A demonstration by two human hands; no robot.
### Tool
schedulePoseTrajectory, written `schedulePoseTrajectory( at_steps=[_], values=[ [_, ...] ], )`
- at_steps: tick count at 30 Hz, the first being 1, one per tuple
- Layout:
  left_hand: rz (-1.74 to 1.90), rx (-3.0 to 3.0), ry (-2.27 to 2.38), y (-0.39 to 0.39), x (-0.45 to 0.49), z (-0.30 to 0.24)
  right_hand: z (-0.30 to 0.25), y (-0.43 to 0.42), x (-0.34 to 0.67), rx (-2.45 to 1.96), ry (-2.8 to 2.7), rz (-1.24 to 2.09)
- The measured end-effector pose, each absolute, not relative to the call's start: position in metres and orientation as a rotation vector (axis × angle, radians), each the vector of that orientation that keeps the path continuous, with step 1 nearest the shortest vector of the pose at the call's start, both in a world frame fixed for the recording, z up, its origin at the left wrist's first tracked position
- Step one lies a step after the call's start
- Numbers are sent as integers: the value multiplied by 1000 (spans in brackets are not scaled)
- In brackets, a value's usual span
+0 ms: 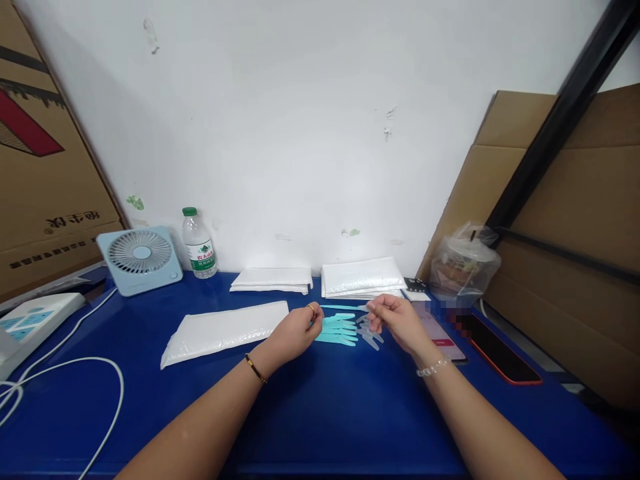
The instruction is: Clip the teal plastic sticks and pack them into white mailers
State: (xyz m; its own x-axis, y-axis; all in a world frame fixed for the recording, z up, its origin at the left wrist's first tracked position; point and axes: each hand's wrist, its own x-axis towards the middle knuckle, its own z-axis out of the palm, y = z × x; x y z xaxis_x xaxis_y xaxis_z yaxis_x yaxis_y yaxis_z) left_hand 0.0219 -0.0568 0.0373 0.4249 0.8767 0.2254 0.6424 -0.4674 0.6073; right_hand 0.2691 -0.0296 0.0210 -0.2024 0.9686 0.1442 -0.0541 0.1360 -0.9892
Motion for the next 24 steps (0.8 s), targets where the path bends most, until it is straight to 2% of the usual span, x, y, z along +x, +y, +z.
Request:
schedulePoseTrajectory(
  at_steps=[18,20,24],
  values=[
    [747,2247,1229,-57,28,31,14,-42,234,-929,-1528,1383],
    [852,2242,1265,-54,27,29,13,-34,241,-985,-1522,1279],
    [1004,2303,1475,-44,20,25,3,-5,269,-1183,-1425,830]
  ],
)
